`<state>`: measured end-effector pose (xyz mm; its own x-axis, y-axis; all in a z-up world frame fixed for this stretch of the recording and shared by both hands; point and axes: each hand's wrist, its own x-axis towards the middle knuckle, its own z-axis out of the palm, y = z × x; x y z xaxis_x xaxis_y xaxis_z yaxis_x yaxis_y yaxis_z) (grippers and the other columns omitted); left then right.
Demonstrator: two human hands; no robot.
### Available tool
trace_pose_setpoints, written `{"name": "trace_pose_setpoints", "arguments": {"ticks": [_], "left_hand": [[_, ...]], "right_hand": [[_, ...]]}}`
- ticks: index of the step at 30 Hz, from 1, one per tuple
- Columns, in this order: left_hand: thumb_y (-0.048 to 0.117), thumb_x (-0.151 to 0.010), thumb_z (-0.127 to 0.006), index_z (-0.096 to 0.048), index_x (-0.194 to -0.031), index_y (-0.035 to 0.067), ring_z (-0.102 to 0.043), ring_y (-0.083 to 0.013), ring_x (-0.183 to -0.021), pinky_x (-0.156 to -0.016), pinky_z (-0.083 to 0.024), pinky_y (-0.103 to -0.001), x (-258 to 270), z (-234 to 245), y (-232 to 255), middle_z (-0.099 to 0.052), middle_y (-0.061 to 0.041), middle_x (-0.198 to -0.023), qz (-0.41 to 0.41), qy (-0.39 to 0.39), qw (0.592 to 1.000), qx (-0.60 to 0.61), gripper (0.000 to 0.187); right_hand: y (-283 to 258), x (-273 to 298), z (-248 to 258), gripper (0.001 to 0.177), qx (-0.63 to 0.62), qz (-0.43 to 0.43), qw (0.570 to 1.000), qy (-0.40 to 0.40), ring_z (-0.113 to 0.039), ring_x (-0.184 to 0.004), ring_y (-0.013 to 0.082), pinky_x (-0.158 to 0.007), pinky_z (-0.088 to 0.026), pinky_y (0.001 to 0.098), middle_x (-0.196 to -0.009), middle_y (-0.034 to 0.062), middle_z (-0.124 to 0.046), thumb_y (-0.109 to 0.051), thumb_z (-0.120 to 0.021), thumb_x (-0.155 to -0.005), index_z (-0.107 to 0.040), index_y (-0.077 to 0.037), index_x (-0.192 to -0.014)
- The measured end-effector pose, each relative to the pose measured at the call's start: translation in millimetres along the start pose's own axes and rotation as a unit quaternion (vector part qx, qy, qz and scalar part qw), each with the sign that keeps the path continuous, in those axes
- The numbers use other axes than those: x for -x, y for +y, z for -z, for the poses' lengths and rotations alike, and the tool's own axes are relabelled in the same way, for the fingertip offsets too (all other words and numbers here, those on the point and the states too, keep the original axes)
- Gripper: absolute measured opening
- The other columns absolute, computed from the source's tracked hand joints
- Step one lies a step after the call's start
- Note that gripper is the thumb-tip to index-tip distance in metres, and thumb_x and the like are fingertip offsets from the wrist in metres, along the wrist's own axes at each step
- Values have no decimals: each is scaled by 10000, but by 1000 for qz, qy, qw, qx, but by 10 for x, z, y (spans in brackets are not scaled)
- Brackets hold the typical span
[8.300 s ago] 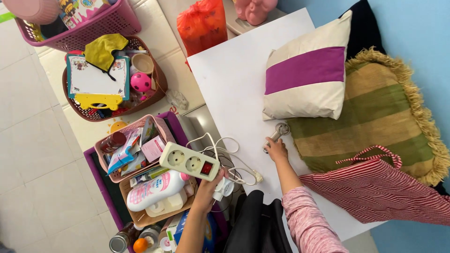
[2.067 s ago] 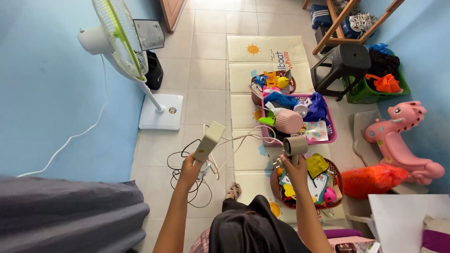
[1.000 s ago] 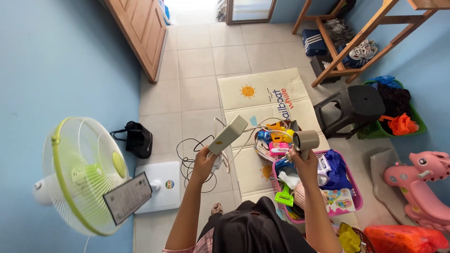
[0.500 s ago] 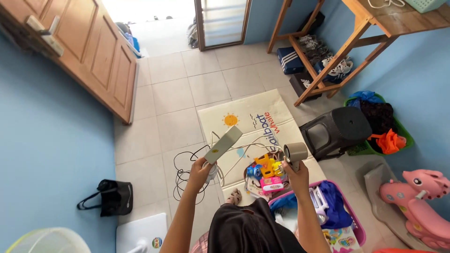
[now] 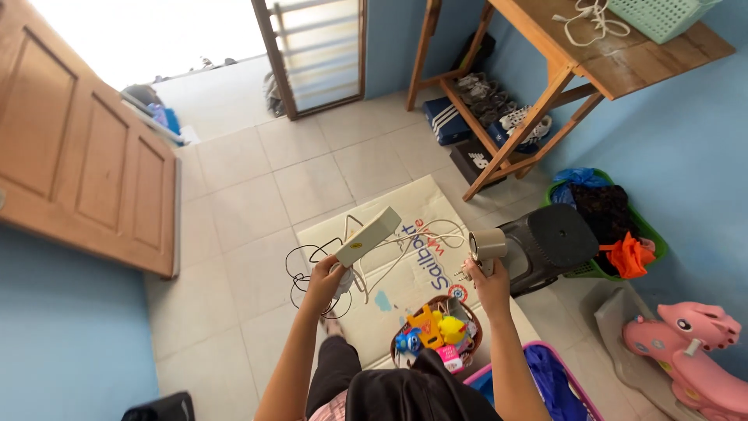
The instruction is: Untangle and organize various power cables, extension strips, and electronic accessories on a table.
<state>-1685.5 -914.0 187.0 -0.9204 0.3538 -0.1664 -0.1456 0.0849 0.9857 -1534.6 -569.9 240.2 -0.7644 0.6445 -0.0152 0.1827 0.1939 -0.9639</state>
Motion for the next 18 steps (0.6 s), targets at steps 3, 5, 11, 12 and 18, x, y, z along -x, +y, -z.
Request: {"name": "trace_pose_setpoints", "arguments": {"ticks": [3, 5, 11, 12, 18], "left_hand": [[249, -941, -680, -734, -959, -27, -591, -115, -785, -721, -476, -280, -591, -31, 63, -677, -54, -829, -23, -7, 999, -33, 282], [243, -927, -679, -732, -981, -20, -591, -111, -788, -721, -478, -278, -1053, -94, 26, -684, -48, -839, -18, -27, 999, -12, 274], [231, -905, -671, -725, -1005, -16, -596, -111, -777, -707, -494, -279, -2423, -184, 113, -690, -50, -822, -34, -69, 997, -23, 271], [218, -901, -666, -724, -999, -21, -595, -110, -782, -711, -493, -277, -2616, -195, 189, -680, -43, -830, -56, -88, 995, -3, 265], [236, -909, -656, -709, -959, -23, -570, -134, -736, -677, -476, -300, -3654, -148, 802, -638, -53, -787, -43, -144, 988, -36, 269]], "right_hand": [[36, -427, -108, 157, -36, 68, 997, 6, -682, -739, 66, -656, -531, 231, -853, 19, -737, -148, -718, -924, -681, -18, -1004], [14, -678, -180, 171, -17, 41, 998, 32, -629, -675, 70, -602, -497, 241, -819, 15, -726, -159, -726, -911, -685, -27, -1012], [-1, -1513, -479, 211, 27, 17, 994, 104, -554, -568, 80, -519, -447, 254, -736, 17, -687, -217, -743, -900, -697, -45, -1014], [-29, -1650, -522, 215, 14, 7, 994, 110, -535, -566, 78, -506, -429, 257, -736, 13, -687, -221, -745, -900, -705, -41, -1009], [-451, -2543, -875, 219, 6, 31, 991, 133, -576, -582, 54, -500, -446, 232, -799, -8, -734, -238, -710, -907, -693, -50, -1018]]}}
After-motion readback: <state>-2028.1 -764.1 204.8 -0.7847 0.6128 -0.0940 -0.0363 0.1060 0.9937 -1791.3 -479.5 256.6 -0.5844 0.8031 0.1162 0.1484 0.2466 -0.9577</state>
